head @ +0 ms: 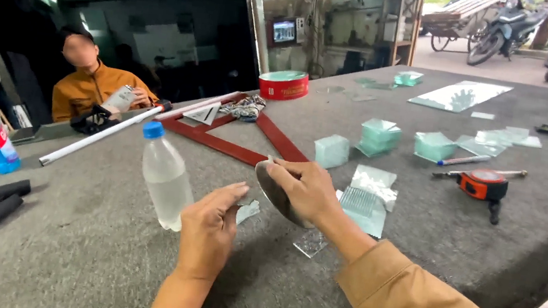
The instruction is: Grinding the sharp edges of small rectangular glass pieces using a handheld abrasive stone on a workshop table.
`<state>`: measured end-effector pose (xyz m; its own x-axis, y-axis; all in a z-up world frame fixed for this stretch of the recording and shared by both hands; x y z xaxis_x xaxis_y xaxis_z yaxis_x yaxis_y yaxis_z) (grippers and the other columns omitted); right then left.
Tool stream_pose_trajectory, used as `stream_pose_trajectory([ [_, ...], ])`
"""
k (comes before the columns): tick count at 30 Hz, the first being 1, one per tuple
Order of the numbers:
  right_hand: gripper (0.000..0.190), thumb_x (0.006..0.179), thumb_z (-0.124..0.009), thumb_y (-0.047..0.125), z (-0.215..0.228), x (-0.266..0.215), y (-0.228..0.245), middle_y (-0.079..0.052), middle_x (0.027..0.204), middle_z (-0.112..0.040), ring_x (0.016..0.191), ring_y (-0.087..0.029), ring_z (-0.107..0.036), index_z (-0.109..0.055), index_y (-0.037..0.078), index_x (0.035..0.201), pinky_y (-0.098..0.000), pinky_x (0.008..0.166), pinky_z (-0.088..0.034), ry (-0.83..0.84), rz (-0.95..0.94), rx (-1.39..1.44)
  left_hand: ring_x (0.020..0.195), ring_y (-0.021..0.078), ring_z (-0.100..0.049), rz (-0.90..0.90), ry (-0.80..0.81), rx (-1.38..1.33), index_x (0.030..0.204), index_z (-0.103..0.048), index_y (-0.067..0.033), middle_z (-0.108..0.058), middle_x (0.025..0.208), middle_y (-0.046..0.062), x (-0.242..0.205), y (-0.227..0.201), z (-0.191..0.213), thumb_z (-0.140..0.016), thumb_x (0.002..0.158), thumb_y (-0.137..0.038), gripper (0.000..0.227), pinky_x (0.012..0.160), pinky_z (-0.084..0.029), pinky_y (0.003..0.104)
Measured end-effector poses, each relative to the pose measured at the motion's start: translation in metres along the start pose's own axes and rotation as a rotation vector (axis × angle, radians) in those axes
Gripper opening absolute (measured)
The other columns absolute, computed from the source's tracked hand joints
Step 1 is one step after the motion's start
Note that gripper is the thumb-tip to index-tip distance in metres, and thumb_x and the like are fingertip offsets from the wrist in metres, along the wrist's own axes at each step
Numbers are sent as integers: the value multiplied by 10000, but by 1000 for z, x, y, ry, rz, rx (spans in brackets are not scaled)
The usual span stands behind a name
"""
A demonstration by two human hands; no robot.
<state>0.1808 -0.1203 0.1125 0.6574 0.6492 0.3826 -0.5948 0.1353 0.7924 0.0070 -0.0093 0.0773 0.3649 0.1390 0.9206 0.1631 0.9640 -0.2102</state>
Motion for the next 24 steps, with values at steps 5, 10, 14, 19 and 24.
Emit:
stream_pose_trajectory([
  [5,650,953,-544,641,17,5,-4,7,1256,-855,1084,-217,-738,-815,298,1433,-380,873,-525,-190,-75,20,800,108,-742,499,14,-89,999,-868,-123,-888,893,-10,16,0,7,-830,964,-153,60,739,-585,288],
  [10,661,962,-555,611,7,0,2,23,1127,-909,846,-140,-744,-794,246,1459,-354,722,-484,-161,131,-21,1002,145,-792,725,-131,-291,709,-649,-139,-877,955,20,9,7,11,-847,911,-216,292,988,-560,326],
  [14,691,939,-718,670,6,-5,12,-181,1001,-850,1042,-363,-803,-789,204,1444,-512,931,-606,-199,192,41,948,319,-872,925,-147,-697,915,-667,-6,-869,1046,245,1,14,-4,-866,952,-101,224,833,-707,440],
  [19,638,977,-691,575,13,-15,17,-198,819,-789,729,-262,-705,-793,142,1435,-451,737,-572,-251,304,80,824,242,-830,873,13,-456,1082,-819,-15,-876,990,197,1,6,-2,-862,966,-146,180,744,-654,353],
  [24,603,963,-778,508,-3,-35,35,-165,776,-731,652,-318,-716,-792,108,1414,-430,620,-560,-286,588,-27,676,205,-756,769,195,-212,1157,-855,-35,-854,850,137,5,-5,-8,-692,1061,-97,199,665,-612,327],
])
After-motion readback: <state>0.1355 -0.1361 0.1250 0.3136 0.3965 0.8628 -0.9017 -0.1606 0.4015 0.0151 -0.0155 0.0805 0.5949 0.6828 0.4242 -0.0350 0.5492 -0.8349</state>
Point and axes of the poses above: each hand's wrist, its own x-axis towards the middle knuckle, its own z-axis out of the back of the hand, y = z × x, the point moved 6 cm from there along x, towards the middle knuckle
